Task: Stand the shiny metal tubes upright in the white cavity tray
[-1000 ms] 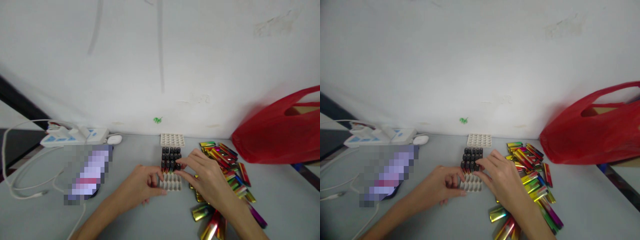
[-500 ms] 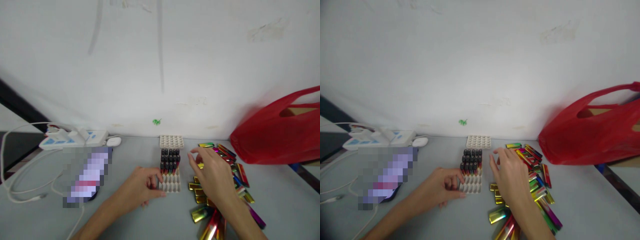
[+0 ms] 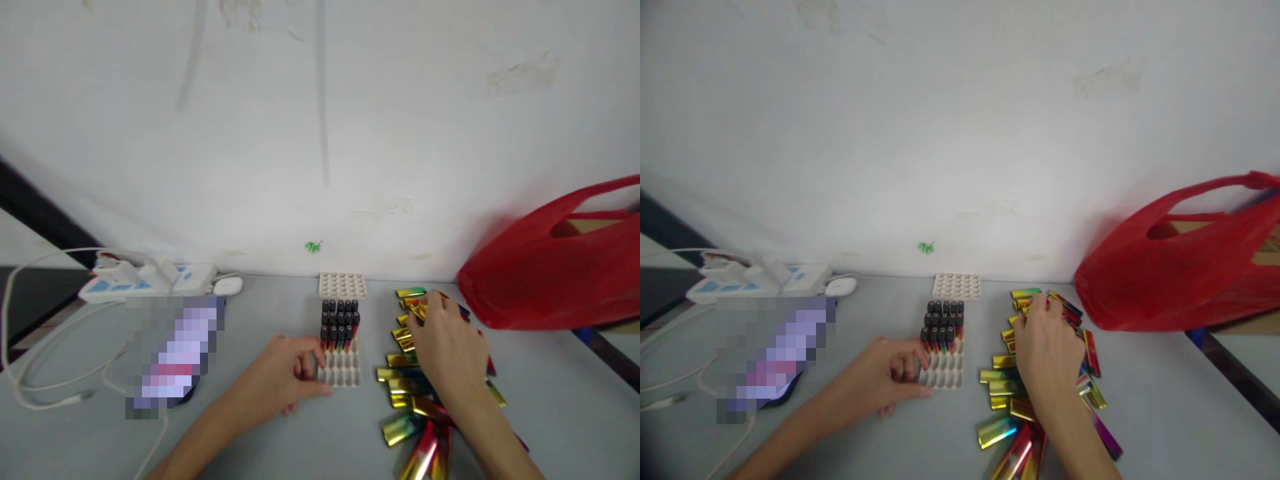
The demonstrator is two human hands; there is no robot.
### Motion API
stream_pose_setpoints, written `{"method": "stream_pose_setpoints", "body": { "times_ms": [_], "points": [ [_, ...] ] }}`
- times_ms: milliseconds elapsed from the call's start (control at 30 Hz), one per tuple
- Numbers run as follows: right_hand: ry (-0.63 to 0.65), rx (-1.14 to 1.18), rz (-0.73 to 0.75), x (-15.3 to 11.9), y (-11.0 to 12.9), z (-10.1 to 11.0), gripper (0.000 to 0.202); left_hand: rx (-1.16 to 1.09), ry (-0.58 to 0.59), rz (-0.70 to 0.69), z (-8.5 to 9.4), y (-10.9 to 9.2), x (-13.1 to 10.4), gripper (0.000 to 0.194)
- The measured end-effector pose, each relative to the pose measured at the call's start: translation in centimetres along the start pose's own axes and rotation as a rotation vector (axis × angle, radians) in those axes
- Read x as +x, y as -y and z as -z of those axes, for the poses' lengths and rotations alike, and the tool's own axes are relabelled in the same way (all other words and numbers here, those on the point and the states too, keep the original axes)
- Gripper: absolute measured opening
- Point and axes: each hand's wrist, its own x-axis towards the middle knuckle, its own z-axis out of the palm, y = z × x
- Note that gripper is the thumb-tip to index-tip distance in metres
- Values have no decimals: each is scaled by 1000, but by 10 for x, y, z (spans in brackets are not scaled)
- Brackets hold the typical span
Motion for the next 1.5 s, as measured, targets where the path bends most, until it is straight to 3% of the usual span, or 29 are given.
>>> {"method": "stream_pose_setpoints", "body": {
  "times_ms": [267, 600, 900, 1000, 1100, 1233, 1367, 1500],
  "points": [
    [78, -7, -27, 6, -12, -3, 25, -22, 17, 2, 0, 3, 0, 40],
    [94, -3, -6, 5, -6, 2, 20, -18, 4, 15, 0, 2, 1, 42],
    [-23, 99, 81, 3, -2, 4, 17, -25, 12, 11, 0, 0, -1, 41],
    [-69, 328, 120, 3, -1, 0, 20, -17, 7, 11, 0, 0, -1, 41],
    [-44, 772, 114, 3, 0, -1, 28, -13, 7, 13, 0, 0, -1, 41],
    [145, 1319, 22, 4, 4, -1, 40, -26, 14, 0, 0, 1, 0, 41],
    [325, 1607, -120, 6, 7, 3, 49, -17, 5, 2, -1, 2, 1, 41],
    [426, 1831, -234, 7, 8, 6, 49, -22, 15, 6, -1, 3, 0, 41]
  ]
}}
